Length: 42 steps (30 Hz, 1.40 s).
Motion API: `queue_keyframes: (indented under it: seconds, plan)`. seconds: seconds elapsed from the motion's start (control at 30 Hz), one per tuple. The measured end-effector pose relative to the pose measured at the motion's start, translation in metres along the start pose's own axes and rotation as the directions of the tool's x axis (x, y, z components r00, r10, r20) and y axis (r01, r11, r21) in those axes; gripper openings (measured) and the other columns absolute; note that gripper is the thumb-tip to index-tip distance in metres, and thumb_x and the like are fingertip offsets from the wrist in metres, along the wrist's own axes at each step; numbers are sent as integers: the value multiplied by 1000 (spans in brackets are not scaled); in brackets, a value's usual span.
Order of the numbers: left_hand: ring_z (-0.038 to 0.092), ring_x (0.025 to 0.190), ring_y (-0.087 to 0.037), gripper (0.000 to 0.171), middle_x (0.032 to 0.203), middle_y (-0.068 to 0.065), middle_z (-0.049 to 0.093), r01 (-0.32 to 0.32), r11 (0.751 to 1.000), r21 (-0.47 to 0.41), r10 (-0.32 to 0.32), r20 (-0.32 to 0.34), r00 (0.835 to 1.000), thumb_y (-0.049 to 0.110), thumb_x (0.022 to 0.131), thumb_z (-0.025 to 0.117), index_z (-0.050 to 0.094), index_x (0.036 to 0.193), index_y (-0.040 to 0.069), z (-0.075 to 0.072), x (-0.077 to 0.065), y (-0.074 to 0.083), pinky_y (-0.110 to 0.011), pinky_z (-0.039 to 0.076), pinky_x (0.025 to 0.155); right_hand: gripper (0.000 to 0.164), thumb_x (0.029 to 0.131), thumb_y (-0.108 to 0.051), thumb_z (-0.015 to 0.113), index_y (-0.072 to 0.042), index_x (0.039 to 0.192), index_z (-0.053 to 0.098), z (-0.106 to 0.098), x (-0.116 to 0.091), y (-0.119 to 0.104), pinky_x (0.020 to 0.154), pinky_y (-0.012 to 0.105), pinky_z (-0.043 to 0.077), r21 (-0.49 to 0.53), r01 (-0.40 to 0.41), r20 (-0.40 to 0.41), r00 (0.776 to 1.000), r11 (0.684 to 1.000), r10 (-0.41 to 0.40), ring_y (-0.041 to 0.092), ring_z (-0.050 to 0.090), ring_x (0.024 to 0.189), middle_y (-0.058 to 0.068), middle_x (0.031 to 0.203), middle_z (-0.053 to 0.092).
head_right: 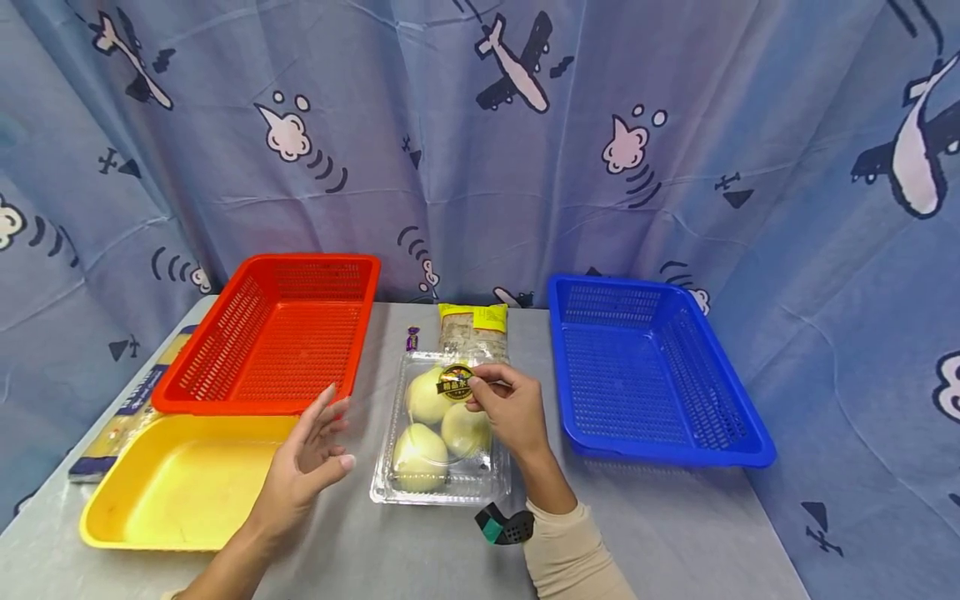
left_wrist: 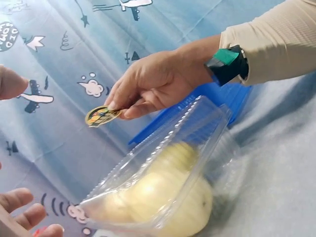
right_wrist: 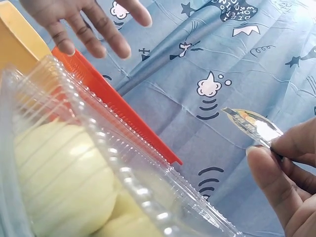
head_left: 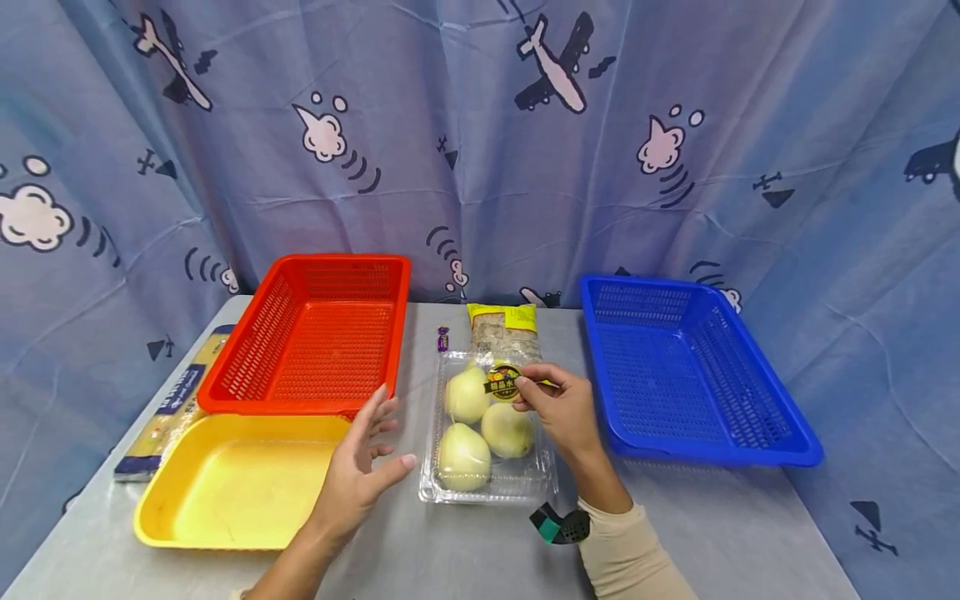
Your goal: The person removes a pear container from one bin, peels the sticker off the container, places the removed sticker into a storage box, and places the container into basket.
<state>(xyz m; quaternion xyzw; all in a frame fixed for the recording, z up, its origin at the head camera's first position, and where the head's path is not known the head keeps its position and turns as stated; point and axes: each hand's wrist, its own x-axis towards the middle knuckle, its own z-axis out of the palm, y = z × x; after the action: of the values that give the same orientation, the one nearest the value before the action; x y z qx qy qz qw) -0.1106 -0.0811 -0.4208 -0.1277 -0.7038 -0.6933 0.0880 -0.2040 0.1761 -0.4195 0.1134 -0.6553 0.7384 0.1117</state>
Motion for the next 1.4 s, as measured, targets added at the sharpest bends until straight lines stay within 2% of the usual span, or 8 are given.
queue_keyframes:
  seconds: [0.17,0.33,0.47,0.93,1.13,1.4]
  plan:
    - [39,120,-30,85,144,-21,36,-29,1000,-12,29,10,1000,-9,80,68,28,153,12,-10,-1,4,-34,39,91,14,83,19,62,22,97,62,0,-1,-2,55,31,55,10,-2,-3,1000,1000,2,16,65,57,29,88,63]
    - [37,120,-32,87,146,-15,35,-10,1000,13,10,-7,1000,-9,81,67,26,153,16,-23,-5,7,-35,38,91,14,84,18,62,22,97,62,0,-1,-3,55,31,55,13,5,0,1000,1000,-5,17,65,58,31,89,62]
    - [38,118,-30,88,144,-13,37,-50,998,50,51,-25,998,-11,80,67,26,154,15,-32,-7,10,-33,39,89,14,84,18,62,22,97,62,0,-1,-3,56,31,56,9,5,4,1000,1000,-5,17,65,58,31,90,62]
    - [36,121,-32,92,146,-17,35,-163,982,95,166,-24,986,-17,78,64,24,154,13,-57,-9,19,-32,35,89,14,84,18,63,21,97,62,1,0,0,56,32,56,2,11,6,1000,1000,-11,17,66,59,30,90,63]
    - [34,121,-35,93,146,-16,35,-178,979,102,183,-44,982,-19,76,64,24,154,12,-68,-10,21,-33,34,90,14,84,17,63,21,97,62,2,0,-1,56,32,56,-7,8,7,1000,1000,-8,17,65,58,30,90,63]
    - [34,122,-29,94,147,-11,34,-157,976,149,170,-84,982,-20,77,63,22,155,14,-84,-15,24,-31,32,91,15,84,18,63,21,98,62,3,-1,0,56,32,56,-3,-13,15,1000,1000,13,18,65,58,30,91,63]
